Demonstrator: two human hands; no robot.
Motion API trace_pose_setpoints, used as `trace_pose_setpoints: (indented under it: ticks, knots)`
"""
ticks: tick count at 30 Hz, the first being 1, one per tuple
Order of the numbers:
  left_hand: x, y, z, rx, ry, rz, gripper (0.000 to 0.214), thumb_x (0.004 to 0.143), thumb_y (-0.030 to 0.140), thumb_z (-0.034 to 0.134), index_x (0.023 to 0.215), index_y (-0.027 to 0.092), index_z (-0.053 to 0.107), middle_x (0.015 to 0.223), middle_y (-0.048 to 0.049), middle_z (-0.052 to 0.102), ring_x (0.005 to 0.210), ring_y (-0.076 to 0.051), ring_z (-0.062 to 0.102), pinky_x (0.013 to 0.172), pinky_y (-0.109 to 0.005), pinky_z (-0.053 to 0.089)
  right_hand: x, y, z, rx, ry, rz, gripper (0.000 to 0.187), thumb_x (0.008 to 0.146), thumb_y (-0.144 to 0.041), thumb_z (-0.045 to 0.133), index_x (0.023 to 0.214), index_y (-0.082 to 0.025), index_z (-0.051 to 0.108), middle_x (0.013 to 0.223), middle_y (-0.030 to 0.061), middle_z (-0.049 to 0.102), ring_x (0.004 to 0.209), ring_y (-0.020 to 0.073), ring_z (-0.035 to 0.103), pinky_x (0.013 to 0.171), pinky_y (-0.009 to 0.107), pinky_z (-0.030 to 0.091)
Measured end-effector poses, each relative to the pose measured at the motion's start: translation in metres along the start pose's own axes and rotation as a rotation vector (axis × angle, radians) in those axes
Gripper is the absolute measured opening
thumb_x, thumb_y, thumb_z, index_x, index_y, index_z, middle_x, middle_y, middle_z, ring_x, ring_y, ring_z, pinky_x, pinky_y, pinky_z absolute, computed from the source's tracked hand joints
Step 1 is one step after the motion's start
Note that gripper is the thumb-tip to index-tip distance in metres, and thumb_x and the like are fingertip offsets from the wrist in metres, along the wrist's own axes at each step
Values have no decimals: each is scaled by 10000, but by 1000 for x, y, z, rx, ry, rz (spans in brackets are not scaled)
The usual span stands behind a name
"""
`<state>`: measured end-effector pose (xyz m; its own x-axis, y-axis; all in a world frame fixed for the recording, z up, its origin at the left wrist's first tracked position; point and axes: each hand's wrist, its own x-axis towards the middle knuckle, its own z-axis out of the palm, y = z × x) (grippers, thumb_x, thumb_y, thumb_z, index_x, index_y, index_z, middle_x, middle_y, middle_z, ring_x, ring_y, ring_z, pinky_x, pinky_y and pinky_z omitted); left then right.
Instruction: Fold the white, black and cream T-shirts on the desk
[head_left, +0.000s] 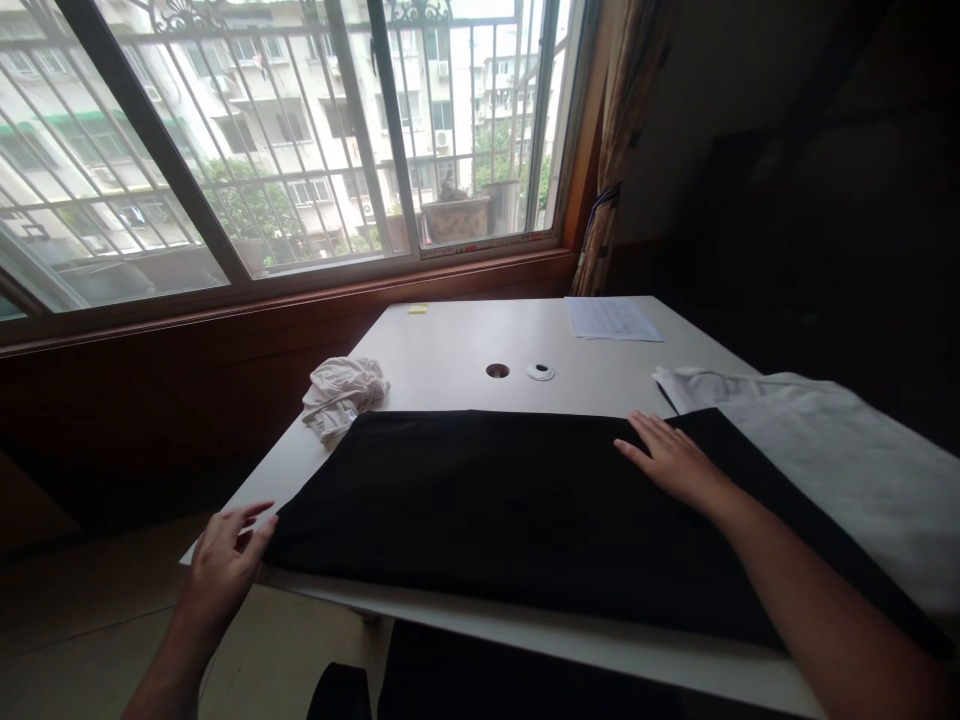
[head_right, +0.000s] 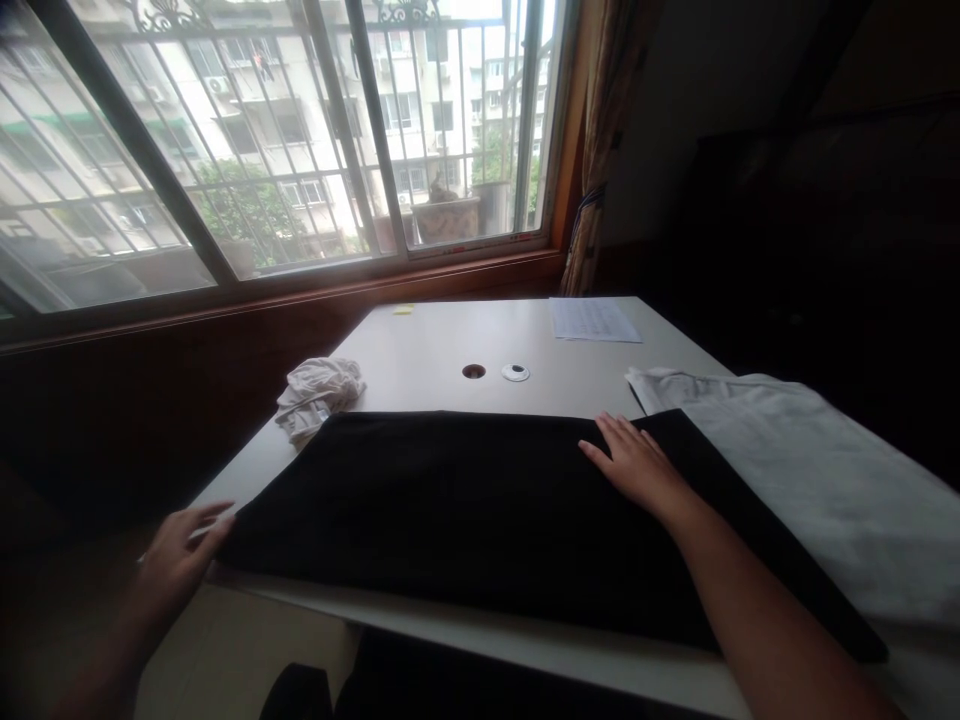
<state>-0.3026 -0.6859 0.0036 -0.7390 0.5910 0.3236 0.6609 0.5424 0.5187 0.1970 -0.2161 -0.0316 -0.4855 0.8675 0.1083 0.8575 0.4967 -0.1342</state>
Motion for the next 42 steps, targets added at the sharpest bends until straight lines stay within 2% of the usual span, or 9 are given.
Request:
trace_pose_setpoints:
  ticks: [2,4,7,9,13,18,25,32,42]
  knots:
    - [-9,7,-2,44,-22,19,534,839,674,548,1011,210,749,1018,-106,687,922,-308,691,771,-465,609,1,1,1,4,10,-3,774,982,-642,263,1562,-146,390,1647,95,342,1527,316,281,1247,526,257]
    - [-17,13,-1,53,-25,55,487,832,651,592,994,215,735,996,-97,696,916,-308,681,757,-464,604,1,1,1,7,16,-4,771,980,-639,270,1562,-148,391,1645,99,345,1525,321,285,1243,532,264]
    - [-26,21,2,15,-9,109,478,856,598,627,1144,220,671,1019,-88,679,929,-292,681,681,-405,606,1,0,1,5,21,0,760,977,-635,274,1558,-161,398,1641,97,356,1522,322,292,1241,534,267]
    - [-30,24,4,14,0,212,458,898,538,613,1243,237,628,1023,-79,659,914,-272,675,657,-373,599,1,-1,1,3,21,2,752,975,-635,271,1552,-173,408,1636,92,368,1520,321,297,1242,531,264]
    - [-36,31,7,94,11,516,332,980,378,545,1289,286,623,1062,-71,646,949,-251,645,821,-411,571,1,0,2,4,23,4,752,976,-638,265,1543,-169,419,1636,92,369,1521,318,297,1242,526,264]
    - [-40,31,9,187,41,656,356,993,270,524,1335,324,605,1066,-70,621,948,-246,606,821,-389,548,2,2,3,9,22,-2,766,979,-640,265,1547,-147,406,1642,99,354,1524,310,292,1245,530,256]
    - [-38,20,10,259,56,703,418,978,225,535,1371,359,583,1072,-75,592,950,-253,583,806,-396,555,1,1,3,12,51,-16,745,974,-638,283,1533,-169,430,1623,103,392,1511,325,318,1233,540,277]
    - [-41,32,11,242,47,716,449,972,175,509,1373,367,573,1095,-73,578,1035,-269,577,880,-443,544,0,-1,0,9,32,-2,761,976,-646,265,1544,-165,419,1631,96,378,1515,322,309,1239,530,273]
    - [-42,40,7,229,211,563,354,987,220,519,1319,317,594,1127,-88,543,966,-250,589,867,-451,541,-1,-4,-3,7,8,8,750,975,-639,265,1552,-181,407,1641,78,363,1523,310,294,1246,506,260]
